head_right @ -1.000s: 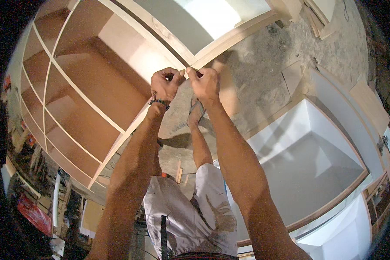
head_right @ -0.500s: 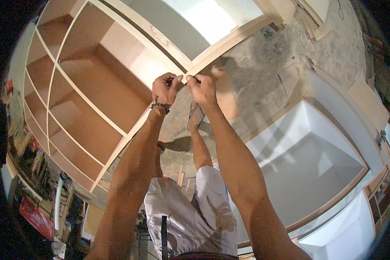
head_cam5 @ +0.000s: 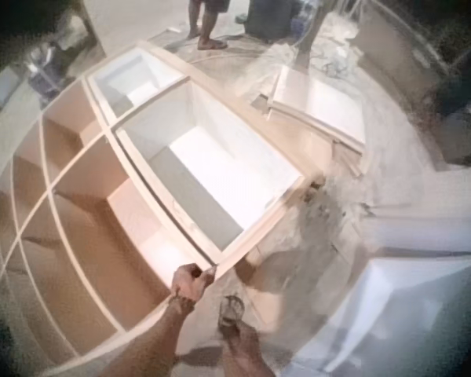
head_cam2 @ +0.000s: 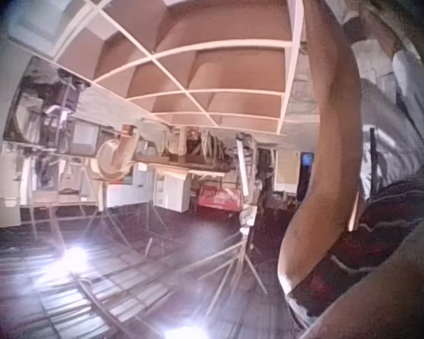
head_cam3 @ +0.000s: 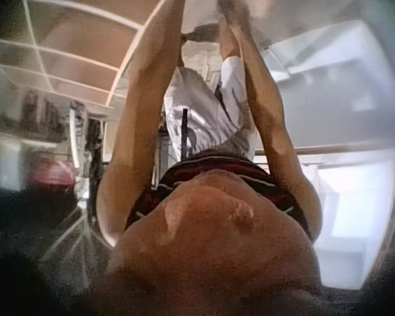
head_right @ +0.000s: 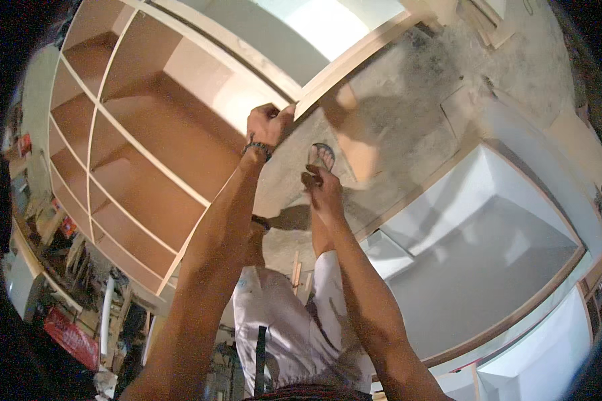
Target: The person assembles a wooden shelving unit by using a hammer to tap pieces into place and a utility knife to trim excess material from the edges of the wood.
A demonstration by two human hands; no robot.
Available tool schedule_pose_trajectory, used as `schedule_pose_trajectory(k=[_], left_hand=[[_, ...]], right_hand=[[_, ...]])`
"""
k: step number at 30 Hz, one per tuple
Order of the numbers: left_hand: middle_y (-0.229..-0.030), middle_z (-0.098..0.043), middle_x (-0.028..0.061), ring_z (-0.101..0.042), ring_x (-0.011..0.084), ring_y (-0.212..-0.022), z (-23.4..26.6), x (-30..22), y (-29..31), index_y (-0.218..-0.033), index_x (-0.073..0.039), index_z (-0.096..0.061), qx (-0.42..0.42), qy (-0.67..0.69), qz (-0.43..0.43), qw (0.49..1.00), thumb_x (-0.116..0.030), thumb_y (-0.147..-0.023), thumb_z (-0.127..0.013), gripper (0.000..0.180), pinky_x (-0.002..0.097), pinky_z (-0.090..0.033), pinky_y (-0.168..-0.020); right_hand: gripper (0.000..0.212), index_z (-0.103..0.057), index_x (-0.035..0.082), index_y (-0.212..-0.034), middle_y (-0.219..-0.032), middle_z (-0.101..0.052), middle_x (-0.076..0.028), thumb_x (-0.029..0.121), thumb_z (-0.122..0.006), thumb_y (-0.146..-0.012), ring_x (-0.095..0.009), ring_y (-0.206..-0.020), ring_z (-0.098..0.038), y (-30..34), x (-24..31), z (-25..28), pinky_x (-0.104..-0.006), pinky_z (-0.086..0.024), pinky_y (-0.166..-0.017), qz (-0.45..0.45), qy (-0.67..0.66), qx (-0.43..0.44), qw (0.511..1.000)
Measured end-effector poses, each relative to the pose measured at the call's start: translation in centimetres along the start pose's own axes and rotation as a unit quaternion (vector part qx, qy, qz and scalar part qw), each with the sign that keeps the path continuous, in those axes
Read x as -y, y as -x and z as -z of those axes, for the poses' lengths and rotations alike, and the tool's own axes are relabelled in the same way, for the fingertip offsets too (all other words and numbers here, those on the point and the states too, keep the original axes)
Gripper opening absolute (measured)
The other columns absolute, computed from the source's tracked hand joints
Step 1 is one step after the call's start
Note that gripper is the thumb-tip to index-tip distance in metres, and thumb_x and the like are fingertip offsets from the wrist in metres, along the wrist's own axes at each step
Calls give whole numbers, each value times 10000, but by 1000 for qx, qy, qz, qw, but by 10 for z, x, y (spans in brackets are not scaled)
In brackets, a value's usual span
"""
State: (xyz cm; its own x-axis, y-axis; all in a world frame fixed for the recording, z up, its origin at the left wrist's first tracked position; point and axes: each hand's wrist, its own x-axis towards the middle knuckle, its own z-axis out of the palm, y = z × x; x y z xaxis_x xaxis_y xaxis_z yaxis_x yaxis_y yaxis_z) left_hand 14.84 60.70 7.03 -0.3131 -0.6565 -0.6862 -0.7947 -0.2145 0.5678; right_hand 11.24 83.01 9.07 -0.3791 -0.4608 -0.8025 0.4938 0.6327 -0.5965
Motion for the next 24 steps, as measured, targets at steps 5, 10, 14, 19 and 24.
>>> schedule_pose_trajectory(k=[5, 10, 14, 19, 24], left_hand=[[-753, -754, 161, -725, 237, -727, 13, 1, 9, -926, 14, -792, -41, 16, -24, 999, -384, -899, -749, 401, 360, -568, -710], [-1324, -629, 186, -592, 327, -1242, 21, 90, 73, -1282, -62, -671, -208, -31, -135, 968, -167, -806, -826, 512, 445, -479, -1048], [-1453, -543, 141, -508, 338, -1344, 23, 179, 148, -1435, -160, -552, -137, -164, -138, 967, -385, -848, -757, 661, 541, -349, -1129], [-1600, -423, 46, -351, 270, -1499, 68, 267, 177, -1569, -297, -416, -114, -282, -111, 946, -617, -900, -625, 770, 658, -230, -1151], [-1523, -435, 35, -399, 255, -1416, 73, 213, 170, -1499, -302, -426, 14, -481, -44, 876, -612, -915, -607, 686, 642, -276, -1094]], right_hand=[[477, -647, -19, -1316, -1117, -717, -132, 312, -699, -975, -183, -892, -710, 46, -59, 13, -293, -612, -765, -70, -1, 1, 998], [369, -666, -1, -1278, -983, -734, -76, 233, -673, -994, -134, -762, -688, 74, -59, 24, -280, -577, -678, 23, 132, -58, 989], [315, -710, 3, -1210, -1057, -744, -92, 195, -712, -960, -164, -884, -683, 124, -98, 63, -337, -555, -770, -39, 148, -208, 966], [372, -678, -16, -1279, -1104, -734, -141, 225, -689, -996, -165, -946, -680, 221, -10, 67, -333, -563, -821, 35, 41, -262, 964], [364, -689, 34, -1283, -1020, -759, -150, 218, -721, -971, -181, -891, -721, 348, -58, 69, -324, -586, -805, 88, -6, -391, 916]])
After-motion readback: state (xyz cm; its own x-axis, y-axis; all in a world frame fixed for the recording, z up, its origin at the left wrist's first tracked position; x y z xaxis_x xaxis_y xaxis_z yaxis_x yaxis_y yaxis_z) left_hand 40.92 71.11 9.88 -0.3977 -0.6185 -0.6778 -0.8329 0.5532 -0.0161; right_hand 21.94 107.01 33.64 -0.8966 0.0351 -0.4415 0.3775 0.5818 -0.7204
